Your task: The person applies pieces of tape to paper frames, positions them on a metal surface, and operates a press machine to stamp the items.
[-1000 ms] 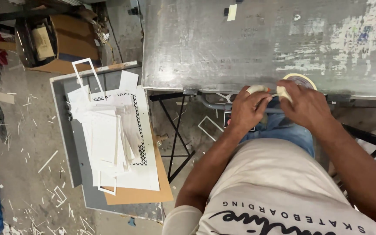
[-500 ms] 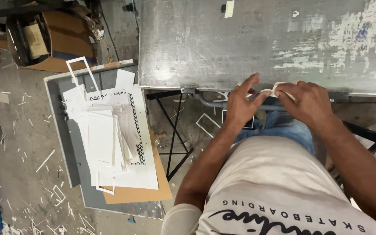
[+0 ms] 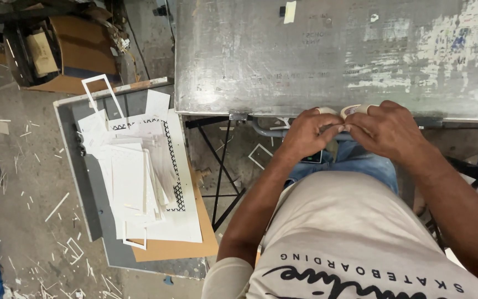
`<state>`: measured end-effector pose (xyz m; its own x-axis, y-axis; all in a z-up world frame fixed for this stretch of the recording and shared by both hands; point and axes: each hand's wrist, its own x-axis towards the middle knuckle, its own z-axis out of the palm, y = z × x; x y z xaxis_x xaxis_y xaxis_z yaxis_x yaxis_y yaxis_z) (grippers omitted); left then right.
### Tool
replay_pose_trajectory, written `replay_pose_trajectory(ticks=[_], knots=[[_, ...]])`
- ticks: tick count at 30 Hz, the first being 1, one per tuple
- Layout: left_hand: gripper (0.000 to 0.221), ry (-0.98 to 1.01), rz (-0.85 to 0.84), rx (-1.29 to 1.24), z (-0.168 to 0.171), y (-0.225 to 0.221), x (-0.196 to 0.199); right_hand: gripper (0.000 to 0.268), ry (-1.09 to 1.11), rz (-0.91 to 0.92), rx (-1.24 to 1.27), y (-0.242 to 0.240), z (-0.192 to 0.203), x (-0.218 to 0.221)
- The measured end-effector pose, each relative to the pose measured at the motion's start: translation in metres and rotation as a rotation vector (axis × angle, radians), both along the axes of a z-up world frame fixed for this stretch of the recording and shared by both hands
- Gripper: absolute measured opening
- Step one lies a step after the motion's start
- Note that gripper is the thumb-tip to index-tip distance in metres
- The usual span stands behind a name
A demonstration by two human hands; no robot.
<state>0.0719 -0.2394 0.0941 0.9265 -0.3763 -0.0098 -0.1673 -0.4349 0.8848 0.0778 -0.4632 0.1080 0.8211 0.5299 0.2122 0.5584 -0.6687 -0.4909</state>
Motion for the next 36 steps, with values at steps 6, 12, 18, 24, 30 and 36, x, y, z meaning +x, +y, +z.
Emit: replay_pose_trajectory(ticks=[6,12,18,24,30,36], knots=[[0.013,-0.239,0.08,-0.04,-0.016,-0.015,-0.008,0.02,0.098,-0.025,0.025,-0.007,-0.014,0.003],[0.016,-0.436,0.232,-0.034,-0.017,-0.034,-0.007,0.018,0.643,-0.238,0.444,-0.017,-0.054,0.005],[0.014,-0.457,0.319,-0.079,-0.031,-0.037,-0.005,0.018,0.829,-0.432,0.566,-0.021,-0.064,0.011],[0.015,0.078,0.61,-0.637,-0.058,0.021,0.025,0.007,0.58,-0.686,0.549,-0.114,-0.094,0.007],[0.035,0.483,0.598,-0.894,-0.073,0.029,0.026,0.021,-0.045,-0.494,-0.187,-0.146,-0.137,-0.004],[0.048,0.588,0.465,-0.965,-0.079,0.015,0.014,0.047,-0.004,-0.442,-0.45,-0.129,-0.13,0.0]])
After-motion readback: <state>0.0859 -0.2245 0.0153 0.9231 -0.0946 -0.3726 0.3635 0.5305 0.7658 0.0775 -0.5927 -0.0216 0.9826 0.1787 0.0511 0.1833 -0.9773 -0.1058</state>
